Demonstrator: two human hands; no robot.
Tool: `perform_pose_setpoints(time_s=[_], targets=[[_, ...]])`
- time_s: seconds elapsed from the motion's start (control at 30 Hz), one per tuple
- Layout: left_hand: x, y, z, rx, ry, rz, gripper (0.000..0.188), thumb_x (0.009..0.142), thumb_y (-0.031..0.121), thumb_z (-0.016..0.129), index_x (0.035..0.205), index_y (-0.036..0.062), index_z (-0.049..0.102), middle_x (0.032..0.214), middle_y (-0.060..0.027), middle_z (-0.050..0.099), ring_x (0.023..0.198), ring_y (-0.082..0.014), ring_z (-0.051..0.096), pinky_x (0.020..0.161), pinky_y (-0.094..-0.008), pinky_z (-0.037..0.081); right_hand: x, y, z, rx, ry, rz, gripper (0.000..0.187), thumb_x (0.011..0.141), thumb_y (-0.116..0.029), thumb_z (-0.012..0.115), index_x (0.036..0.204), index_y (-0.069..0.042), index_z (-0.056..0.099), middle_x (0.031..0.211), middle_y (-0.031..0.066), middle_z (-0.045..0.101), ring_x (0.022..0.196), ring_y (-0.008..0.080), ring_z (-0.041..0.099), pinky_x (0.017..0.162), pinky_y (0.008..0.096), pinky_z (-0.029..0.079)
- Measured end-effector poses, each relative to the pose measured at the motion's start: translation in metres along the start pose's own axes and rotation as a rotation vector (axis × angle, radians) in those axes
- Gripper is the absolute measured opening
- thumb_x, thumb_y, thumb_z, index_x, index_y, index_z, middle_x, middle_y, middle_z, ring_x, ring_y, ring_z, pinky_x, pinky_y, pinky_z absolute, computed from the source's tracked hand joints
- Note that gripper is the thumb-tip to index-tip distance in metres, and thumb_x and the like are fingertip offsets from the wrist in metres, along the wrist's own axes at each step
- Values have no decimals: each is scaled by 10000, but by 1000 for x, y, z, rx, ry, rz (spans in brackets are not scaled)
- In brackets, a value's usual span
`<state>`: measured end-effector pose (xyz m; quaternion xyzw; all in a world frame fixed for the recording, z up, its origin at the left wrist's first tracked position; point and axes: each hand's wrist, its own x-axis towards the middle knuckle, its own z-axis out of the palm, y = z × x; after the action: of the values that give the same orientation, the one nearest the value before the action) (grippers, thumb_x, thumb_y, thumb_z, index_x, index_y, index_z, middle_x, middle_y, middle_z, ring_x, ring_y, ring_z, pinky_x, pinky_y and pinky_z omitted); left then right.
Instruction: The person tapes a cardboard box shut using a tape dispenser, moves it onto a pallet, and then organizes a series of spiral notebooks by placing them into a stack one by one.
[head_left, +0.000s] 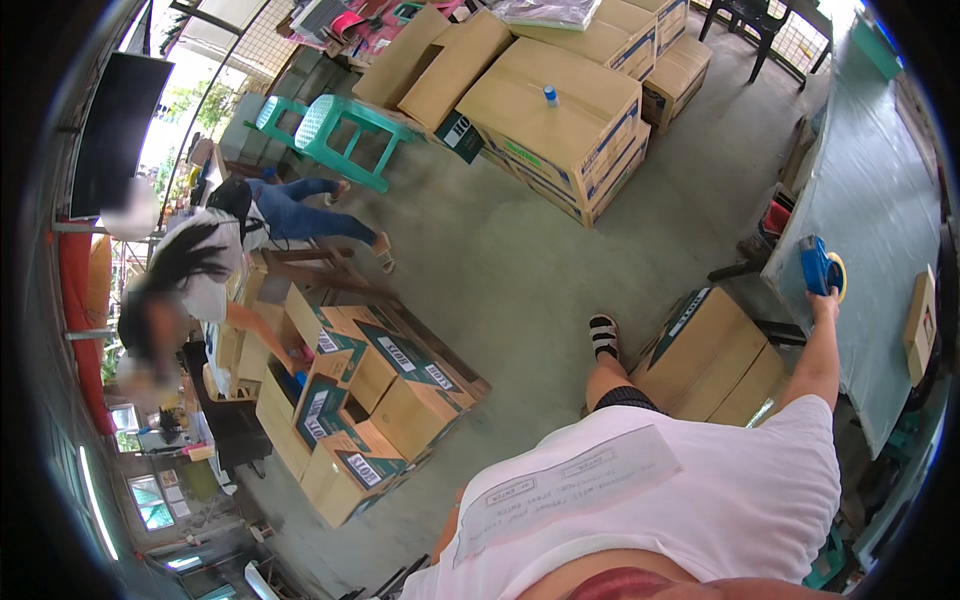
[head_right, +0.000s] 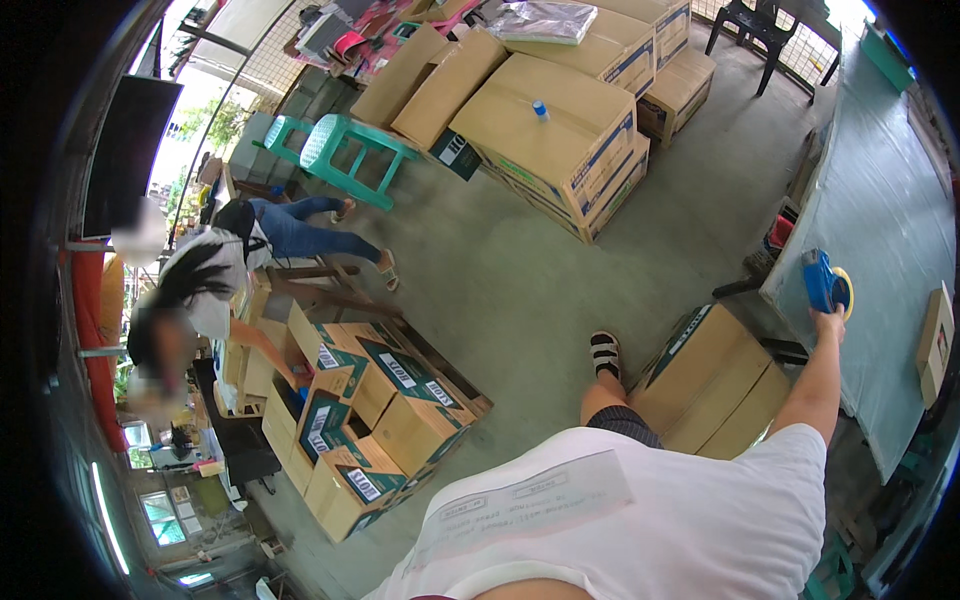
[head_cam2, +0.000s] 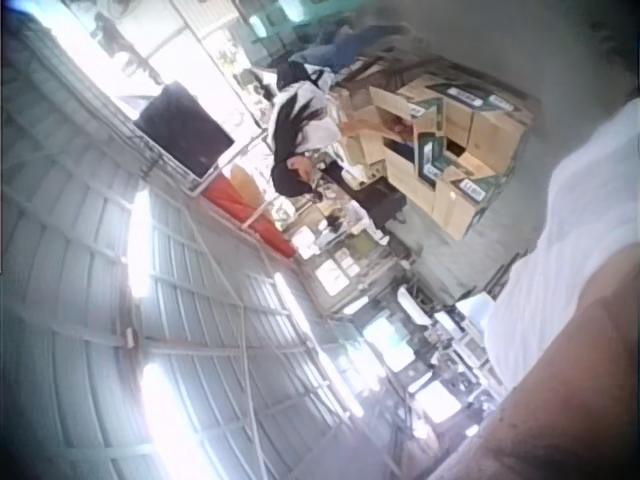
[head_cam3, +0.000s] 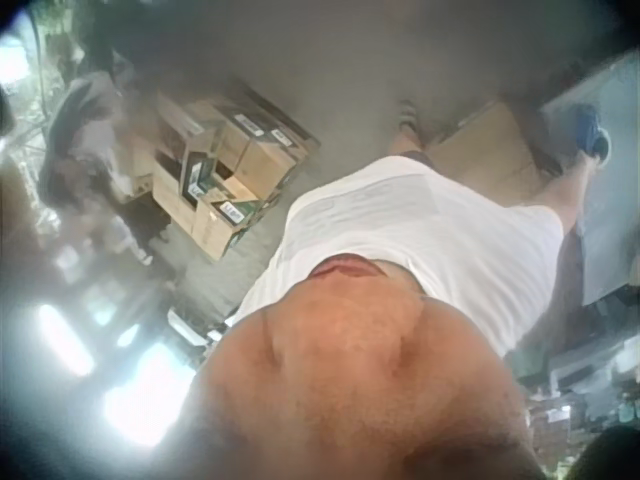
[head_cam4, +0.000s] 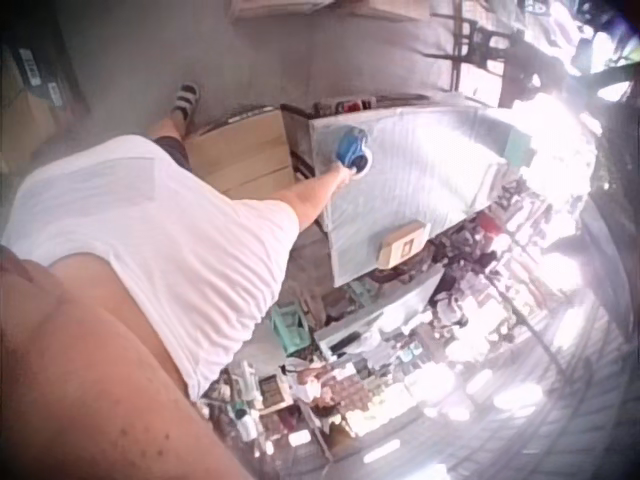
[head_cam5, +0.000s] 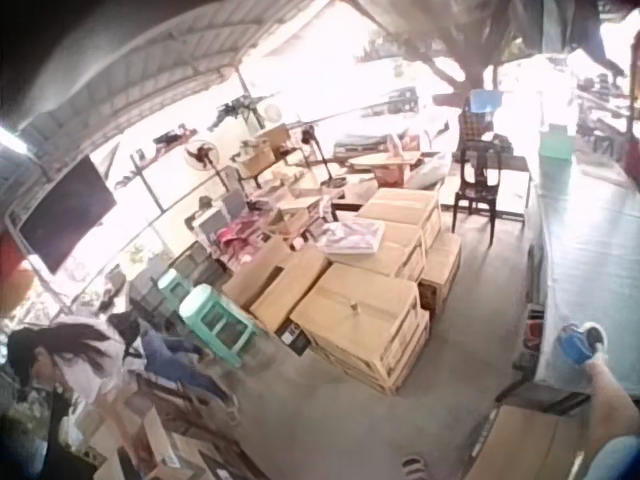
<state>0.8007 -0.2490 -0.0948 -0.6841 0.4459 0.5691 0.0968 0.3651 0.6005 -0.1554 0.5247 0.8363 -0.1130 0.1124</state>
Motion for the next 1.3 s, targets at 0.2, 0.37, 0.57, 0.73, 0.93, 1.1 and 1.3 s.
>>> perform_pose_setpoints(time_s=[0.2,0.37,0.57,0.73,0.93,1.1,1.3], targets=[[43,98,58,561,-239,298,418,925,398,559,1160,64,648,1202,-139,642,1118,-307,602,984,-429,461,-15,7,2,-63,146,-7,824,690,-378,807,1408,-262,419,1271,167,605,1154,375,587,962,457,468],[71,128,86,771,-259,304,409,931,384,551,1173,63,627,1209,-138,633,1125,-301,600,989,-428,456,-20,-14,20,93,83,4,552,788,-224,653,1313,-234,485,1196,187,637,1098,397,614,924,455,488],[84,170,92,788,-229,272,409,933,380,550,1170,57,629,1196,-141,638,1114,-299,605,976,-423,461,-61,-110,37,448,43,-44,600,745,-220,637,1332,-160,529,1119,158,677,1019,328,655,912,421,495],[112,220,94,812,-264,269,408,935,377,549,1167,52,630,1184,-143,642,1105,-296,609,966,-418,466,-178,-302,41,848,-102,-328,671,717,-80,679,1368,-113,522,1100,114,673,785,212,657,705,324,525],[164,302,90,840,-290,266,408,937,373,548,1164,46,632,1171,-145,647,1094,-294,614,953,-413,471,-323,-527,30,593,-107,-646,540,726,-88,700,1257,-136,614,967,166,704,811,215,701,712,368,549],[216,385,80,843,-301,244,407,938,370,547,1162,40,633,1160,-147,651,1085,-292,618,943,-409,475,-374,-623,65,508,-246,-584,418,760,-5,619,1148,-157,658,865,203,682,874,300,694,798,426,558],[279,496,89,826,-293,234,407,940,366,546,1159,34,634,1146,-149,656,1074,-290,623,931,-403,480,-371,-635,135,294,-3,-453,607,815,-27,590,1369,-249,482,1132,230,565,1007,384,618,876,434,528]])
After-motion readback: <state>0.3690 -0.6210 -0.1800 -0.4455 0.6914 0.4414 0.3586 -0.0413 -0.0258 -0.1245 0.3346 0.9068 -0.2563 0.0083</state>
